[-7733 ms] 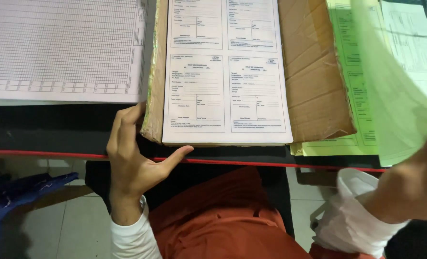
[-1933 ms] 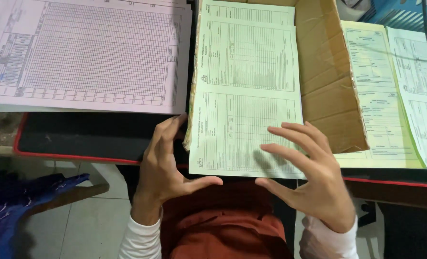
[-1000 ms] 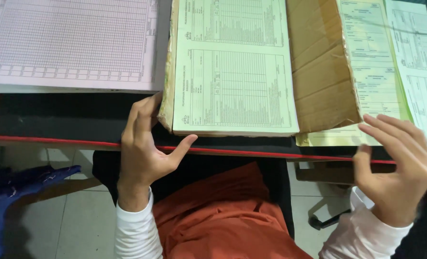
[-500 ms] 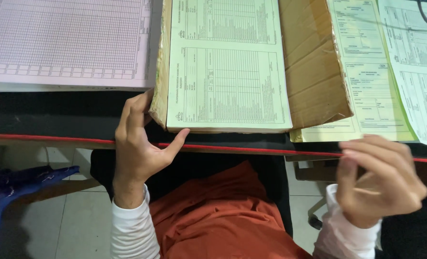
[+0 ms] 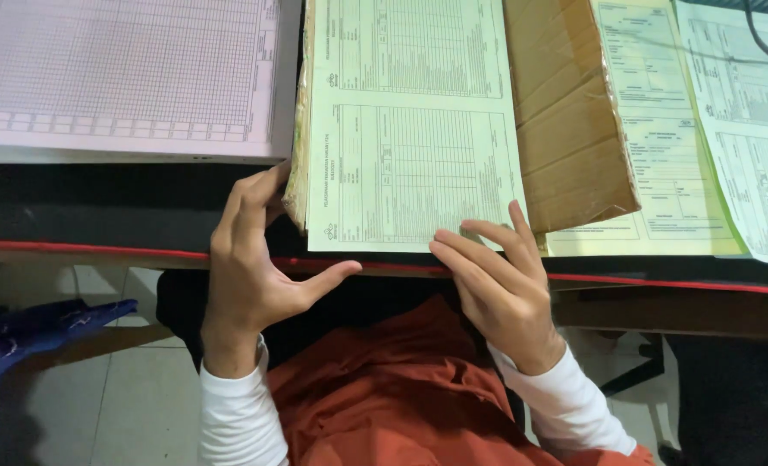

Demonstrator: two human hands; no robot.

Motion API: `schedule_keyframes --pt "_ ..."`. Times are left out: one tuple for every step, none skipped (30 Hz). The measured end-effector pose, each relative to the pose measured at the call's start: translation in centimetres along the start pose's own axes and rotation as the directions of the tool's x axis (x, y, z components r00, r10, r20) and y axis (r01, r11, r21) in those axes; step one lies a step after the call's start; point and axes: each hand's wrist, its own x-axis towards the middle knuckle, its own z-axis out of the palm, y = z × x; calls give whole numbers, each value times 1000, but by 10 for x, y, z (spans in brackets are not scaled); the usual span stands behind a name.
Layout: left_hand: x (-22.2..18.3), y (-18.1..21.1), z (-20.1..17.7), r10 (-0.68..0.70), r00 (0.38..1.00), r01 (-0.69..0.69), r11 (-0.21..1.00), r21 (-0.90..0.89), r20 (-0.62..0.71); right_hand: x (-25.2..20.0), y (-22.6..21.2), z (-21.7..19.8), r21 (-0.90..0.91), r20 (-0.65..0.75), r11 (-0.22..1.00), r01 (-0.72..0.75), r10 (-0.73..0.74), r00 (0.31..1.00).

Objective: Sorting and inspecting stacks of printed forms by flipping through pages and moving them between piles.

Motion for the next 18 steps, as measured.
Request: schedule_keyframes --pt "1 1 -2 16 1000 -16 1000 -13 10 -2 2 2 16 -39 1000 -4 5 999" --pt "0 -1 0 16 1000 -16 1000 -12 9 -1 4 1 17 -39 1000 -2 3 999" --pt "-1 -3 1 21 1000 -21 1000 -5 4 0 5 0 34 -44 999 -11 12 999" --pt "-3 -5 2 26 1000 -26 1000 2 -1 1 7 0 52 -48 999 -18 21 999" --pt "-3 -4 2 25 1000 -25 1000 4 -2 1 8 1 53 -49 998 -16 19 999" --pt "-3 -4 1 18 1000 -18 1000 -8 0 1 10 2 56 -53 998 -19 22 998" --pt "-2 -4 1 11 1000 -11 1000 -20 3 1 12 3 58 -58 998 -22 25 998" --pt "-2 -4 1 12 1000 -12 1000 -18 2 1 12 3 59 -60 998 -20 24 998" --pt "-2 -5 1 19 1000 -19 1000 -17 2 2 12 3 61 -72 998 -5 9 997" --pt "-3 -5 1 22 1000 -22 1000 -19 5 1 11 2 63 -80 998 9 -4 997" --pt "-2 -4 1 20 1000 -20 1000 -18 5 3 7 0 65 -79 998 8 -3 997" --pt "-2 -4 0 31 1000 -30 999 -34 4 4 2 -3 30 -102 999 25 -22 995" --pt "-1 -3 0 41 999 -40 998 -49 3 6 -2 -5 -6 -126 999 40 -41 991" --pt "-1 -3 -1 38 999 -37 998 -48 4 5 -5 -6 -3 -124 999 40 -40 991" --pt "-2 -3 -2 33 999 -31 997 -75 16 4 -7 -7 -21 -149 999 41 -44 988" --pt "-1 -3 -2 31 999 -28 994 -103 29 3 -10 -8 -43 -176 998 42 -49 983" --pt "-1 -3 -3 31 999 -28 994 -103 28 1 -12 -9 -43 -176 998 42 -49 983" --pt "-2 -2 -3 14 1000 -9 988 -155 28 -2 -14 -10 -46 -181 998 40 -48 982"
